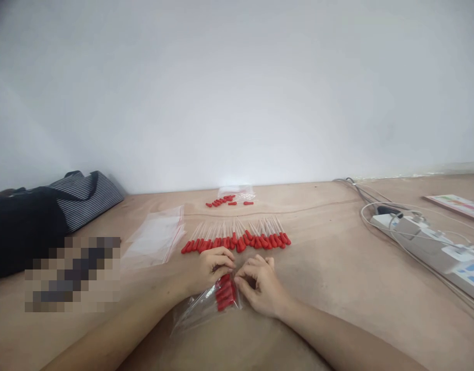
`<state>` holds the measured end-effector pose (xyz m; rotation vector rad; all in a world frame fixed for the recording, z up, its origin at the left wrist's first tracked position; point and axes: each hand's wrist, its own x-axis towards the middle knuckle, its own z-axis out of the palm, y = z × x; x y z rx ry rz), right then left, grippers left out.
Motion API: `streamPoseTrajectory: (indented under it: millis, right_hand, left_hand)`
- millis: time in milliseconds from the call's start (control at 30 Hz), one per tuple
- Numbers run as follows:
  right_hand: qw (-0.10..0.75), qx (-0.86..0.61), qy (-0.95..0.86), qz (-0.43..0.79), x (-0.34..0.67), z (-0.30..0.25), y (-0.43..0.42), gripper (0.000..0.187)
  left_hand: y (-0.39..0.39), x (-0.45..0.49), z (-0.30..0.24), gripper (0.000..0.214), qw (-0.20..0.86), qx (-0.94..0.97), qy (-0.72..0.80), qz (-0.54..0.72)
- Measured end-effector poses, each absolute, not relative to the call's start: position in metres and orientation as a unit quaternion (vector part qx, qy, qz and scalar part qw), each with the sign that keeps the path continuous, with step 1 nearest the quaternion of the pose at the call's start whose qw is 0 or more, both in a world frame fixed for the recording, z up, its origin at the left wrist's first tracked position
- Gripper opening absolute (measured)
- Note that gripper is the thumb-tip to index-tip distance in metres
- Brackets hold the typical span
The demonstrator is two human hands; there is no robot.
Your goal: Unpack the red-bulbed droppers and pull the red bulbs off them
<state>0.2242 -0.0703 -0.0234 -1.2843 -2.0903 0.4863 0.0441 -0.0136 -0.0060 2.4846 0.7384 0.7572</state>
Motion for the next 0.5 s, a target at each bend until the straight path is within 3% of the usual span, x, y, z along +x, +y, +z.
streamPoseTrajectory:
  millis: [167, 300, 500]
  right_hand:
    - [0.285, -0.368, -0.88, 0.091, 0.234, -0.021, -0.066, 0.029]
    - [0.321, -0.301, -0.898, -0.032, 0.234, -0.024, -0.059, 0.02]
    - [0.357, -0.266, -0.884, -0.143, 0.233, -0.027, -0.059, 0.023]
  left_hand:
    - [-0.014, 0.045, -0.016, 0.018, 0.256, 0.865, 0.287, 0.323]
    - [-0.015, 0.044, -0.014, 0.018, 0.252, 0.865, 0.283, 0.33]
    - [-0.015, 0.037, -0.004, 0.026, 0.039, 0.95, 0.168, 0.259]
